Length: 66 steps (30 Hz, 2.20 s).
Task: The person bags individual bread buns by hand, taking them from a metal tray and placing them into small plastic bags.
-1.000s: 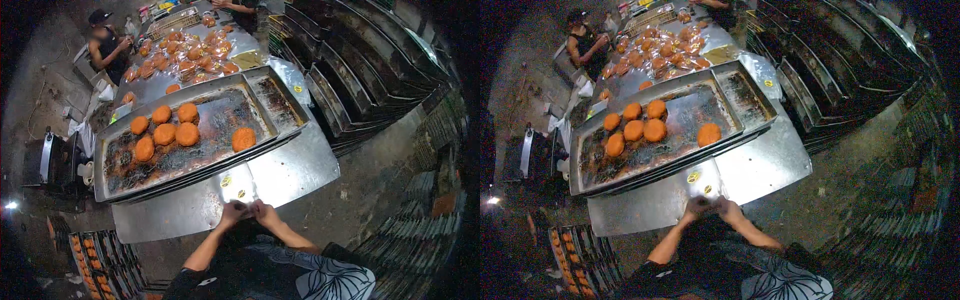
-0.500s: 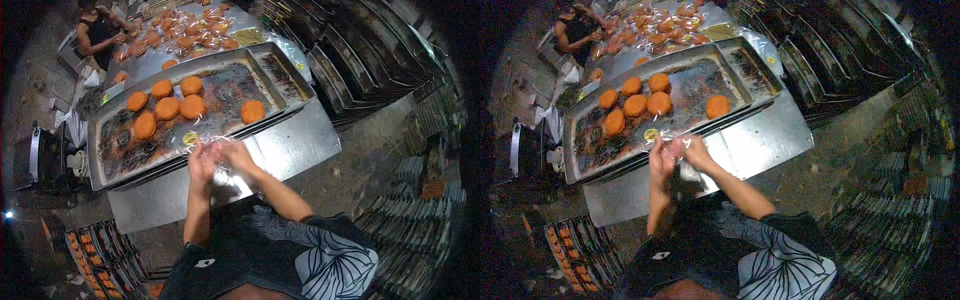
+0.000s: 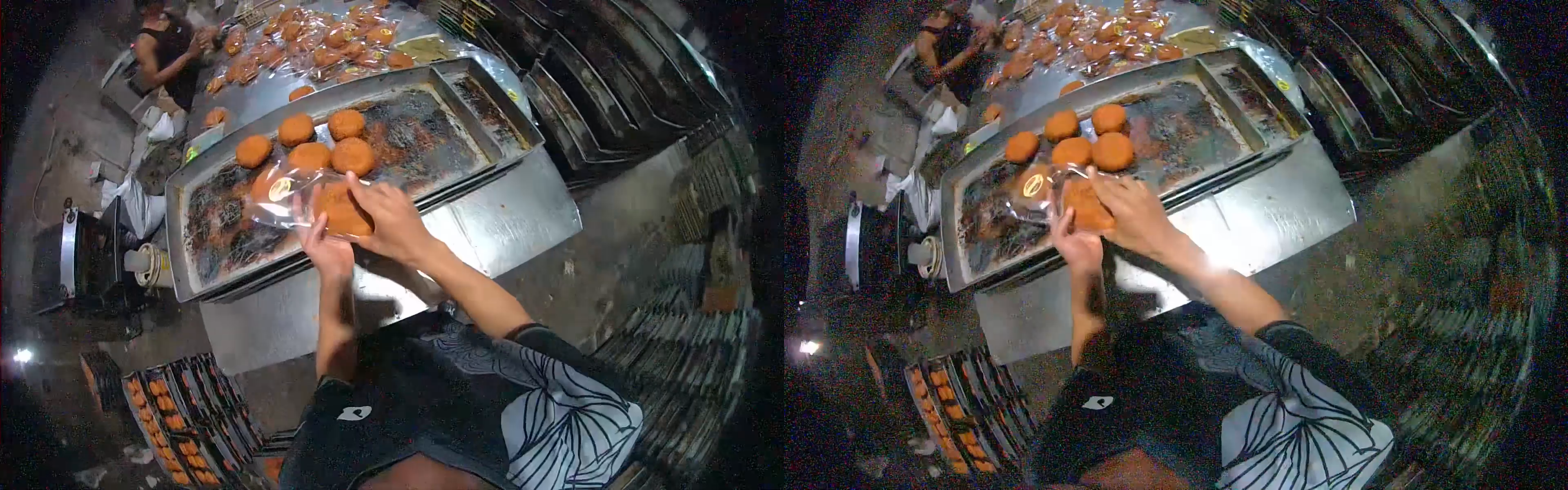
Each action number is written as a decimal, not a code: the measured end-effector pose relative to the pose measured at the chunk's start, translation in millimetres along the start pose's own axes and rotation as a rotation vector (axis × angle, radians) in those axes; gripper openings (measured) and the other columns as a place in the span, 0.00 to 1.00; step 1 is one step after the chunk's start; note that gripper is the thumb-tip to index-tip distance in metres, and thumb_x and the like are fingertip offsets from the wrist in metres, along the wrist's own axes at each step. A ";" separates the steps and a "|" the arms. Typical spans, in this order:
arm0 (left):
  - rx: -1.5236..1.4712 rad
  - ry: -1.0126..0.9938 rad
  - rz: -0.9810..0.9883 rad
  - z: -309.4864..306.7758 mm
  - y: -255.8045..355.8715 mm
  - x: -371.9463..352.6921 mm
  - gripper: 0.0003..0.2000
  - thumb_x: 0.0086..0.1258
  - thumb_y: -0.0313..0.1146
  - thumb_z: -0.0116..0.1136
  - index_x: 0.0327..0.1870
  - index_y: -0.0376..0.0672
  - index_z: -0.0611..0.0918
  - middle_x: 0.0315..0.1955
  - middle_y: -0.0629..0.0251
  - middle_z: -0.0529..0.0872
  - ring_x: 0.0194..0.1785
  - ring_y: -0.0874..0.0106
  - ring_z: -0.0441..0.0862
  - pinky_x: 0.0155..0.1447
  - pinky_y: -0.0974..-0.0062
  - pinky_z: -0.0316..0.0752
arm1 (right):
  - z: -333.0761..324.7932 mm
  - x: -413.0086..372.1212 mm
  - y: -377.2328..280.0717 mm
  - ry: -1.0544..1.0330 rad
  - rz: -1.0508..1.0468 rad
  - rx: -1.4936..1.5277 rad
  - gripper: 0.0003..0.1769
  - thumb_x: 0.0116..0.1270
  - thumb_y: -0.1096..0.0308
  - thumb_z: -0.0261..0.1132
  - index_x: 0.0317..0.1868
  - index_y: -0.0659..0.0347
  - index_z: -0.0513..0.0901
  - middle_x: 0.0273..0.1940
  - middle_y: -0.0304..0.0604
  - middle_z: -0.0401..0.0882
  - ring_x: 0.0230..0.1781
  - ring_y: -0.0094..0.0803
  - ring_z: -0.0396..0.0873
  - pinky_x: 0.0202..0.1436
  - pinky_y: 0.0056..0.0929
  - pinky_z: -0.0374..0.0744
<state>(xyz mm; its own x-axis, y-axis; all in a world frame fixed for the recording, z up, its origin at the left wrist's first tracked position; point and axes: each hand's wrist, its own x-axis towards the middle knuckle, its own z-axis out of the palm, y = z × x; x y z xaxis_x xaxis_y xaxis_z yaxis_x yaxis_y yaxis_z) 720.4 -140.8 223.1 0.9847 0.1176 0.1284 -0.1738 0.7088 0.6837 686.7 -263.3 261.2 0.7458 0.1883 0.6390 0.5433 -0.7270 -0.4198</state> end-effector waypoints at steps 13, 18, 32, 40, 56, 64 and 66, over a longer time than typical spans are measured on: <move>0.222 -0.421 -0.693 -28.2 -87.0 -76.4 0.10 0.59 0.31 0.53 0.41 0.39 0.73 0.35 0.62 0.76 0.38 0.70 0.76 0.42 0.70 0.73 | -22.8 -8.8 77.2 0.097 0.482 0.321 0.07 0.53 0.72 0.60 0.32 0.66 0.78 0.23 0.47 0.77 0.23 0.32 0.75 0.27 0.29 0.72; 1.272 -1.213 0.149 -89.9 -168.0 -111.1 0.13 0.49 0.33 0.61 0.33 0.36 0.74 0.28 0.57 0.76 0.34 0.59 0.74 0.40 0.67 0.70 | -22.1 87.0 89.5 0.374 0.236 0.129 0.15 0.54 0.67 0.60 0.42 0.64 0.76 0.38 0.53 0.76 0.37 0.41 0.74 0.42 0.32 0.72; 0.715 -0.757 -0.762 -98.4 -173.6 -93.3 0.17 0.58 0.45 0.55 0.37 0.38 0.77 0.32 0.59 0.78 0.34 0.71 0.75 0.37 0.73 0.69 | 15.1 -247.8 86.6 -0.607 0.646 0.416 0.14 0.54 0.65 0.63 0.38 0.64 0.77 0.37 0.49 0.78 0.34 0.39 0.77 0.38 0.32 0.73; 0.710 -0.728 -0.658 -41.2 -154.4 -121.9 0.10 0.52 0.37 0.62 0.26 0.40 0.79 0.24 0.66 0.81 0.29 0.78 0.76 0.33 0.78 0.71 | -28.2 -223.0 50.3 -0.187 0.928 0.247 0.09 0.64 0.68 0.48 0.35 0.68 0.70 0.19 0.48 0.75 0.20 0.36 0.78 0.21 0.32 0.72; -0.088 0.303 -0.232 -77.1 10.3 26.2 0.12 0.65 0.38 0.47 0.42 0.42 0.73 0.30 0.65 0.76 0.40 0.72 0.76 0.49 0.63 0.72 | 78.0 25.7 33.9 -0.398 0.506 0.307 0.32 0.59 0.55 0.55 0.56 0.72 0.61 0.48 0.61 0.69 0.47 0.51 0.71 0.51 0.40 0.70; -0.295 0.435 -0.058 -101.4 79.7 64.2 0.13 0.60 0.33 0.47 0.45 0.40 0.68 0.38 0.58 0.73 0.48 0.59 0.73 0.54 0.49 0.67 | 112.0 51.4 62.3 -0.120 0.439 -0.165 0.37 0.45 0.58 0.65 0.55 0.67 0.66 0.45 0.56 0.71 0.46 0.48 0.68 0.47 0.42 0.68; -0.296 0.465 -0.042 -91.8 69.3 61.5 0.18 0.60 0.32 0.46 0.51 0.39 0.65 0.42 0.56 0.74 0.50 0.58 0.71 0.55 0.52 0.67 | 81.9 33.8 -4.0 0.162 0.022 -0.005 0.45 0.36 0.64 0.70 0.57 0.68 0.64 0.46 0.55 0.71 0.44 0.47 0.67 0.50 0.41 0.66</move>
<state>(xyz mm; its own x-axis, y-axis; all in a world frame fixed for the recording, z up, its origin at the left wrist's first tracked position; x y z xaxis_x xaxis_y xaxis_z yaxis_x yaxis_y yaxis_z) 769.9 -20.6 212.4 0.9034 0.3321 -0.2714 -0.1895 0.8768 0.4420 741.3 -200.0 231.7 0.6850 0.0640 0.7257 0.5256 -0.7332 -0.4315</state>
